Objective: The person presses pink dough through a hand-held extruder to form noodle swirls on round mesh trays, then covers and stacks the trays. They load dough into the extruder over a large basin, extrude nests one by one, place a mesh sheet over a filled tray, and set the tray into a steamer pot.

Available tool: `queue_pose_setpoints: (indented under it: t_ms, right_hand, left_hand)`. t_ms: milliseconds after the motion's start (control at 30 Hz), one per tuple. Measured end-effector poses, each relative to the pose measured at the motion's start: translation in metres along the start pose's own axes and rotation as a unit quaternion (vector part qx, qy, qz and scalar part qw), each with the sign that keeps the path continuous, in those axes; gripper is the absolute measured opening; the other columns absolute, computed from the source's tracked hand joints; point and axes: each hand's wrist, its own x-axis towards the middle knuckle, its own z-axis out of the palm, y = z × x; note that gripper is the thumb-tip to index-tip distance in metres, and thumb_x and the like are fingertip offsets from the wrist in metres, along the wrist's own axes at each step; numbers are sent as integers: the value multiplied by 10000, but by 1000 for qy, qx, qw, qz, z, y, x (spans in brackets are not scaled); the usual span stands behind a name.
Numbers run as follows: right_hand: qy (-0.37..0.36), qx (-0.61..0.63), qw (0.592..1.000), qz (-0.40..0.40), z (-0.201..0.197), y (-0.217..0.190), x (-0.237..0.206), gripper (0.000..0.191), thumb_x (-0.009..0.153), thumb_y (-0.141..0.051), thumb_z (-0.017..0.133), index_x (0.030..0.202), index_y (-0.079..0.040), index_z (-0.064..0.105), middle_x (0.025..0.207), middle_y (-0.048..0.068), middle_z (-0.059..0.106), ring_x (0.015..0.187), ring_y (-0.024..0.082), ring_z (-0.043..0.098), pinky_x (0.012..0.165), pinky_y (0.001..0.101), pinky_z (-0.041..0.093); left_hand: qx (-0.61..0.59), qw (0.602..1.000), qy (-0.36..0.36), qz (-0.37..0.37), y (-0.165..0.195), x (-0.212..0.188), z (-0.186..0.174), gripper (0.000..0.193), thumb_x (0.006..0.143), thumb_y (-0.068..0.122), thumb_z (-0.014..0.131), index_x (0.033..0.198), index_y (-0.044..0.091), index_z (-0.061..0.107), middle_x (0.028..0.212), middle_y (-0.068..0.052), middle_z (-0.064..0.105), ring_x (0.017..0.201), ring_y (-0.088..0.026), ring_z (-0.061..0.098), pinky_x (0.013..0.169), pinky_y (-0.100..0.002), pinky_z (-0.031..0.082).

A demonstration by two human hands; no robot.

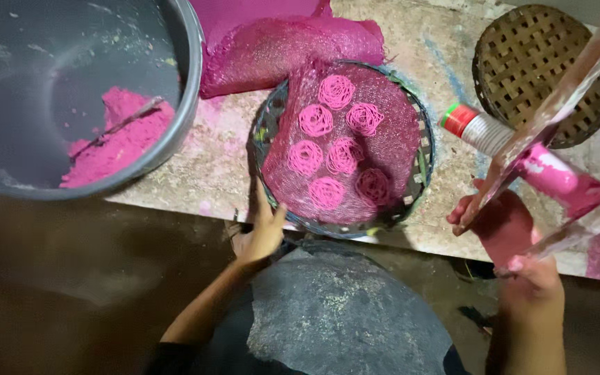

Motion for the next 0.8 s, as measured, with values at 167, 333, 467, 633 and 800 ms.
queue_pose_setpoints:
  t_ms: [167, 333, 467, 633, 800]
  right_hand:
    - [21, -31, 998, 41, -13, 5, -15, 1100, 709, -444, 803, 1587, 75, 391, 1274, 249, 610, 1192, 359, 607, 1037, 466, 464]
    - [-47, -72, 994, 72, -26, 13, -7, 1112, 747, -542, 818, 1558, 44, 334, 1378, 213, 569, 1268, 334, 580, 1081, 462, 448]
    - [-96, -62, 982, 149, -36, 25, 11, 1232, 755, -778, 723, 1575, 43, 311, 1361, 208, 573, 1230, 333, 581, 990, 477, 477]
    - [-181, 24, 939, 292, -18, 34, 21, 1179, 840, -850, 504, 1561, 66, 333, 1374, 243, 573, 1222, 345, 589, 1064, 486, 462]
    - [-176, 30, 890, 420, -10, 12, 29, 1055, 848, -761, 466, 1528, 40, 368, 1392, 237, 588, 1242, 358, 613, 1060, 496, 482]
  left_hand:
    - [187, 980, -57, 42, 3, 106, -69, 784, 958, 28, 577, 1623, 74, 165, 1681, -203, 232, 1541, -338, 266, 1223, -404, 241]
    - [201, 974, -102, 19, 41, 204, -86, 669, 887, 97, 517, 1554, 97, 467, 1548, -183, 542, 1441, -289, 514, 1204, -348, 361]
    - [467, 867, 52, 166, 110, 196, -31, 629, 945, 343, 710, 1473, 68, 510, 1530, -284, 377, 1437, -463, 311, 1138, -581, 259]
    - [-516, 734, -437, 63, 163, 126, 61, 851, 1029, 591, 616, 1607, 14, 373, 1596, -220, 458, 1473, -304, 434, 1281, -433, 283]
    - [-582, 625, -515, 72, 176, 105, 81, 825, 920, 483, 657, 1618, 155, 365, 1571, -132, 508, 1500, -267, 483, 1325, -441, 328]
